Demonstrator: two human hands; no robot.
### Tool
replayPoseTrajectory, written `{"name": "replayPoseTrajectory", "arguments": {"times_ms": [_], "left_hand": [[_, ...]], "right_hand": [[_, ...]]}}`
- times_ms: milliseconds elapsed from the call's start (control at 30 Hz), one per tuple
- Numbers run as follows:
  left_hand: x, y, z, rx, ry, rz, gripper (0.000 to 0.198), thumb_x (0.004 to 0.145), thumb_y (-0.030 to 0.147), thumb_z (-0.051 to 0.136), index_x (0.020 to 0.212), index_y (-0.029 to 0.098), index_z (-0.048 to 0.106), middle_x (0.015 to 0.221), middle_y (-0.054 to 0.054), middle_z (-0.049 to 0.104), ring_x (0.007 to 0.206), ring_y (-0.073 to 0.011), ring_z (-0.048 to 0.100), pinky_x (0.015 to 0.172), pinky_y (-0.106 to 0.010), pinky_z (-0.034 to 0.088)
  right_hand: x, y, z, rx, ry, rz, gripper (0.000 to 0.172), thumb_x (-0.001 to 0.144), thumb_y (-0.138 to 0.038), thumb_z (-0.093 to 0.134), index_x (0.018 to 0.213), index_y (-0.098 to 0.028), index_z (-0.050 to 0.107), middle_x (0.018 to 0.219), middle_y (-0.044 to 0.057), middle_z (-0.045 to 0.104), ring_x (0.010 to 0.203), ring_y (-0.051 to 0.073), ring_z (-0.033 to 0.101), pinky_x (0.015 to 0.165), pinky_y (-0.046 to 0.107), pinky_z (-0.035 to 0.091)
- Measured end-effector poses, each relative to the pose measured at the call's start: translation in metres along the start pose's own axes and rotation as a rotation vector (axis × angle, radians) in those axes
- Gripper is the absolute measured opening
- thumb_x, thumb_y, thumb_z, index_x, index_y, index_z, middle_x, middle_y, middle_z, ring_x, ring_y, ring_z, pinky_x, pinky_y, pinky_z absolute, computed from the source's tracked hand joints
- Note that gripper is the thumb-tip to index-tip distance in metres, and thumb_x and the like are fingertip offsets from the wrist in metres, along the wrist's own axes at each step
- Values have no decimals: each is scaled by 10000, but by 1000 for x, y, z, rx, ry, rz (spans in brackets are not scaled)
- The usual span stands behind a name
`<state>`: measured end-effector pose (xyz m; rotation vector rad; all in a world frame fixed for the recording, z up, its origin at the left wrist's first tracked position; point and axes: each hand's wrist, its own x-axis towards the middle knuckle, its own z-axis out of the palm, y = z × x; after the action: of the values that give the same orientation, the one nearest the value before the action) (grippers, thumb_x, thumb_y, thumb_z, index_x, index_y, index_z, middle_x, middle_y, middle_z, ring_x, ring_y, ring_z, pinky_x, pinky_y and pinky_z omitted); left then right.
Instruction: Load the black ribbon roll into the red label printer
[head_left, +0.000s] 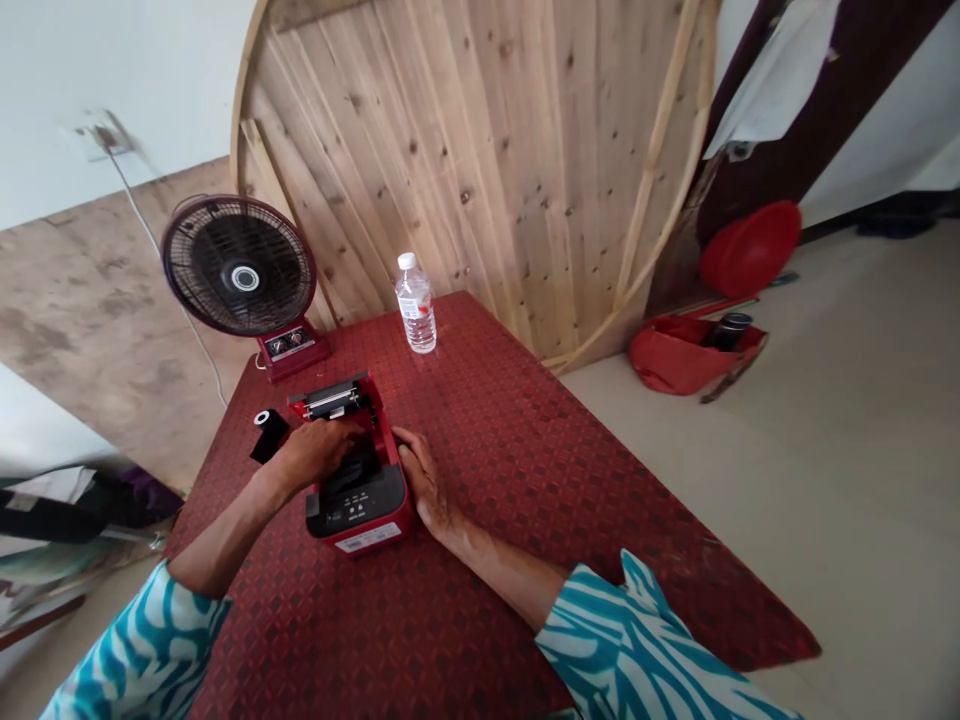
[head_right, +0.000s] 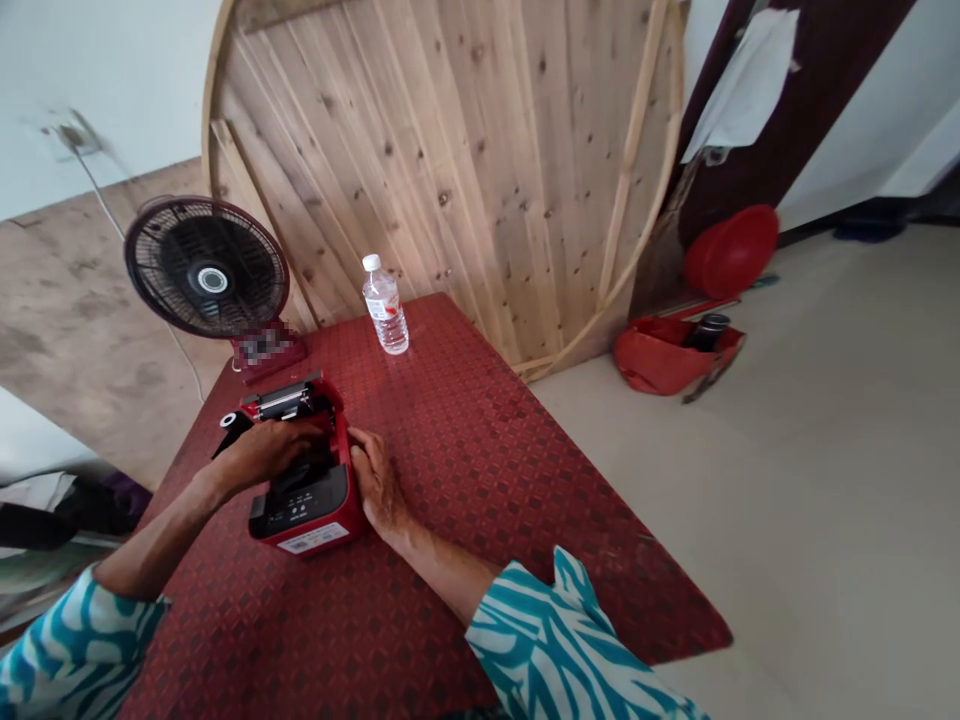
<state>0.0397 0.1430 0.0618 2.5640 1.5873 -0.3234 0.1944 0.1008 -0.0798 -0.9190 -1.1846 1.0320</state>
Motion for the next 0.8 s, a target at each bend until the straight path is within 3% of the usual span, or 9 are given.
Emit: {"name": "replayPoseTrajectory", "arguments": {"times_ms": [200, 400, 567, 700, 800], "left_hand": [[-5, 3, -2, 50, -82, 139, 257, 868, 184, 570, 1089, 221, 695, 1144, -70, 715, 1078, -244, 657, 917, -327, 496], [4, 9, 5, 63, -122, 127, 364, 849, 124, 530, 1181, 206, 651, 1153, -119, 710, 1071, -293, 658, 860, -382, 509], [13, 2, 1, -1, -211, 206, 330, 804, 129, 597, 1114, 206, 679, 1091, -71, 736, 1021, -249, 675, 835, -309, 504], [6, 5, -3, -40, -180, 196, 352, 819, 141, 595, 1163, 194, 650, 1118, -67, 725, 1043, -233, 666, 850, -298, 498], [-16, 5, -9, -102, -52, 206, 388, 832, 158, 595, 1216, 207, 623, 1187, -73, 698, 1068, -234, 652, 896, -327, 490]], "right_hand": [[0, 1, 1, -5, 14, 12, 432, 930, -506, 396, 1215, -247, 592, 1258, 75, 586, 1223, 208, 517, 1103, 399, 359], [-1, -4, -1, -1, -14, 61, 411, 930, -467, 405, 1238, -251, 569, 1295, 65, 572, 1247, 207, 502, 1111, 397, 347], [-2, -3, -2, 8, -7, 84, 416, 925, -480, 412, 1237, -255, 572, 1296, 59, 575, 1238, 206, 511, 1101, 388, 361], [-1, -2, -2, 1, -10, 68, 424, 921, -498, 416, 1220, -247, 581, 1276, 67, 587, 1229, 214, 519, 1093, 396, 369], [-1, -3, -3, -1, -17, 71, 427, 920, -493, 421, 1225, -237, 576, 1277, 73, 590, 1233, 217, 517, 1093, 403, 368]]}}
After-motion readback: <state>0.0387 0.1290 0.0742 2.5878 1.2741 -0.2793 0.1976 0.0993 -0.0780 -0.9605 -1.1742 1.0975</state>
